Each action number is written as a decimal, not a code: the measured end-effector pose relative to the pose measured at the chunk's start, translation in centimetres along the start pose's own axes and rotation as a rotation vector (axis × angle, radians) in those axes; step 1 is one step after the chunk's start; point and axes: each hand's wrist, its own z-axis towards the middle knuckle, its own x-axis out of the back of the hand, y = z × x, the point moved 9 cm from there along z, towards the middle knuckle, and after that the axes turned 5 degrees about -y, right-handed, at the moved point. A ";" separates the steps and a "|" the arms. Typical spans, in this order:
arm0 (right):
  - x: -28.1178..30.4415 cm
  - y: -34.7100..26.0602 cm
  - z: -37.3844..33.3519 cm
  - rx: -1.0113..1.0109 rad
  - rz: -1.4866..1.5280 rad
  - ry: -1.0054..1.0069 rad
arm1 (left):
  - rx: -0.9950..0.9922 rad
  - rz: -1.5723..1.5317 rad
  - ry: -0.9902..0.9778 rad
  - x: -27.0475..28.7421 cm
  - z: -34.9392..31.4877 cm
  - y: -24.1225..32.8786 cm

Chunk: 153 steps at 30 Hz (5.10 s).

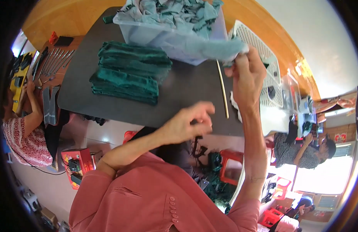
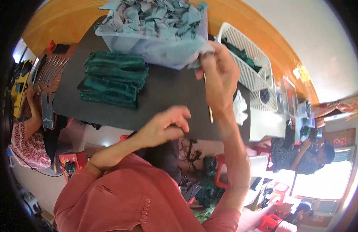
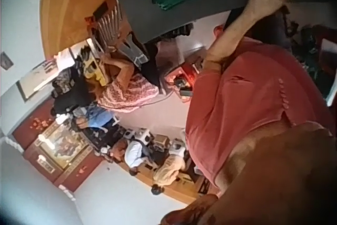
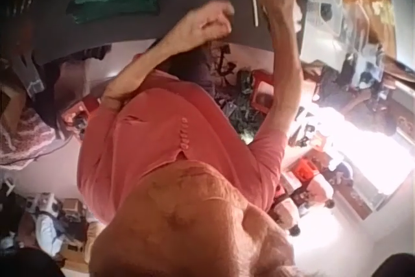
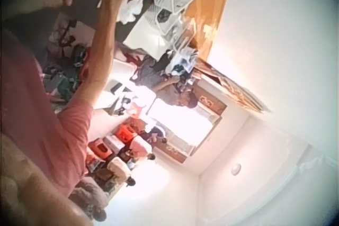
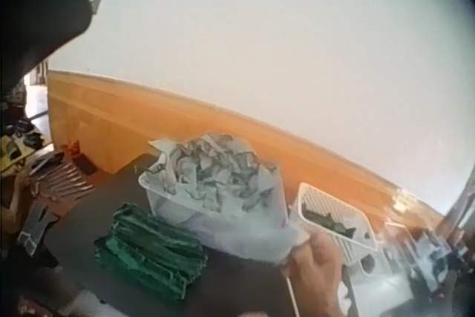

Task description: Folding and stacking small pieces of green textile fabric at a workshop table.

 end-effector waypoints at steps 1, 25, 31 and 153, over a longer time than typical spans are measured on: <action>0.4 -0.5 -2.4 0.009 -0.146 0.042 | 0.063 -0.203 0.019 0.5 0.2 0.0; 0.1 5.9 -23.4 -0.281 -0.177 -0.061 | -0.047 0.156 -0.094 -5.6 -2.0 0.4; 1.9 8.3 -26.8 -0.380 0.058 0.143 | 0.319 0.051 0.146 -3.3 -5.9 -4.0; -4.4 15.3 -25.7 -0.171 -0.410 0.122 | -0.013 0.976 -0.104 -3.3 -7.4 -8.0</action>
